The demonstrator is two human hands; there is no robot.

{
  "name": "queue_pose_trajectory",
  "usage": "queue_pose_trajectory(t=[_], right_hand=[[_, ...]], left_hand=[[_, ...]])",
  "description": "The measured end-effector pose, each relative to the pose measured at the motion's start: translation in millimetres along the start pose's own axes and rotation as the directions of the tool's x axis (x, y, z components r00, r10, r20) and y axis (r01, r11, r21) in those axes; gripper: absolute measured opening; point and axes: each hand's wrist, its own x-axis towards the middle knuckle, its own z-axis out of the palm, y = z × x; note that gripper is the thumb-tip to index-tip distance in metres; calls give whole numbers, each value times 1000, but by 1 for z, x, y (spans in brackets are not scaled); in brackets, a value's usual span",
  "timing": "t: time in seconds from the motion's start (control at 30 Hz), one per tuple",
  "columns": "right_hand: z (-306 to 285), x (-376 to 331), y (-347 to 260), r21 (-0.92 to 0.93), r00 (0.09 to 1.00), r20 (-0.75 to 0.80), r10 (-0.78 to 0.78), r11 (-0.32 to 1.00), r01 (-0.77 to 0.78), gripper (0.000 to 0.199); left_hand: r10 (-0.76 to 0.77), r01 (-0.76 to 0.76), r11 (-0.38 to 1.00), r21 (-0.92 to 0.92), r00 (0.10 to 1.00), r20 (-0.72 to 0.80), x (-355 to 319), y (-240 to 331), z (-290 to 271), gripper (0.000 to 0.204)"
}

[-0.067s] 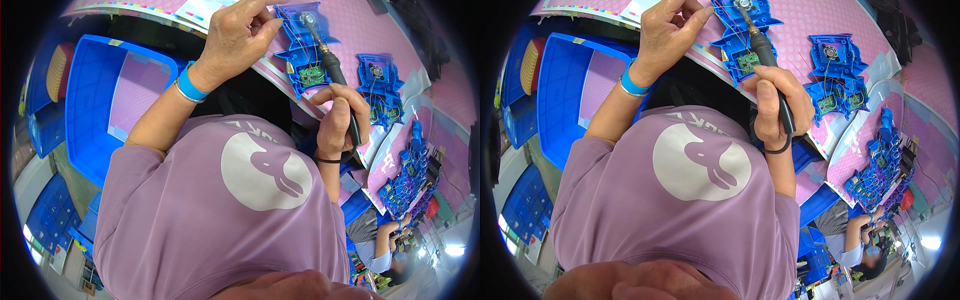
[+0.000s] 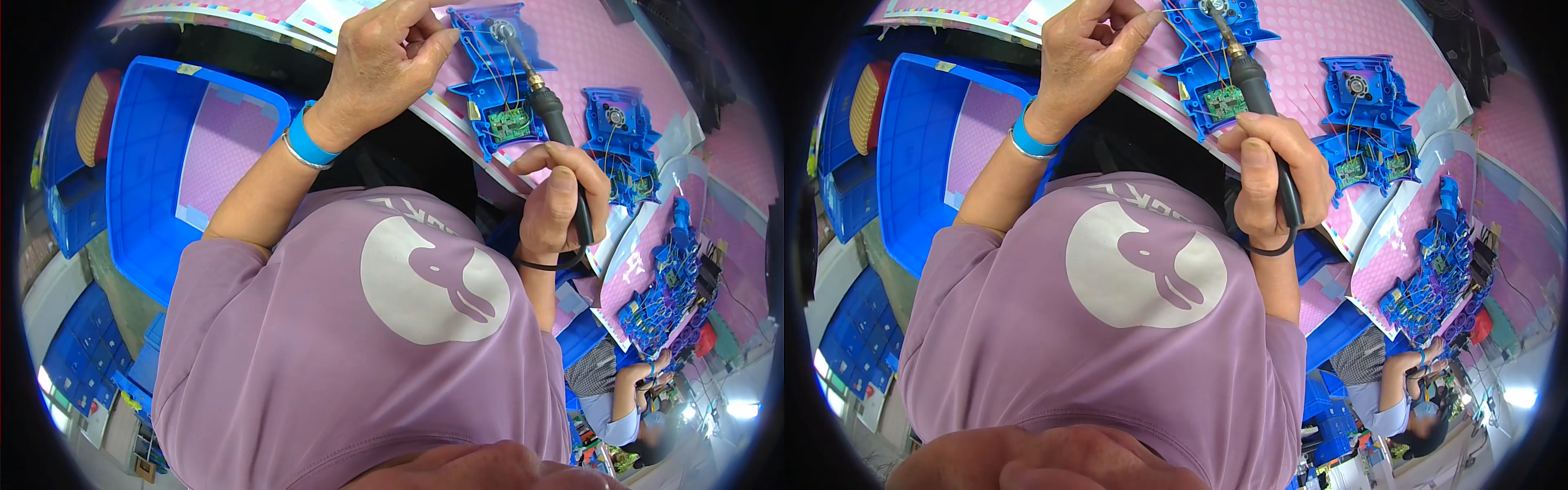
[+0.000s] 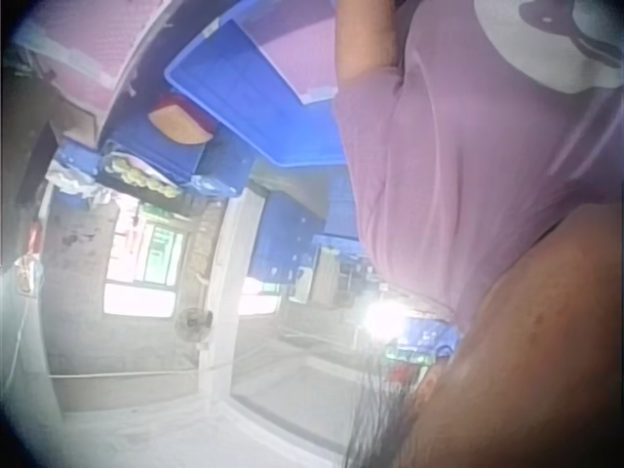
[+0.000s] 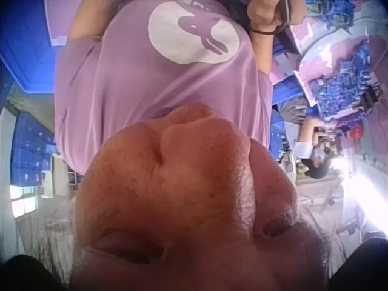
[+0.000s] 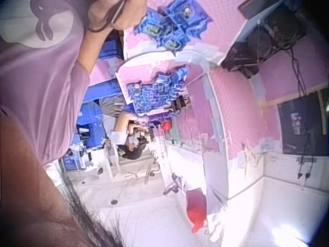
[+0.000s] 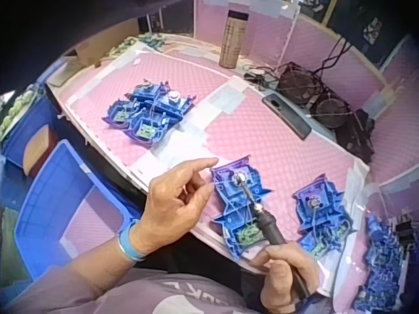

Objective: Soldering electronic components onto small blue toy frames at a workbench in a factory setting.

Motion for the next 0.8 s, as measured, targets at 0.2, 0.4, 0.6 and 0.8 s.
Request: queue_pose_trajectory(t=[0.2, 0.4, 0.6, 0.8], right_hand=[[-1, 5, -2, 122, 994, 3, 109, 987, -108, 18], [5, 12, 2, 83, 992, 34, 122, 989, -125, 18], [9, 13, 2, 82, 992, 45, 122, 989, -125, 16], [7, 12, 2, 3, 985, 106, 138, 990, -139, 23]], left_hand=[[32, -30, 998, 59, 999, -41, -1, -5, -2, 39], [37, -34, 997, 74, 998, -42, -1, -4, -2, 39], [27, -24, 997, 72, 999, -28, -2, -6, -2, 40], [32, -31, 996, 83, 999, -11, 1, -4, -2, 42]])
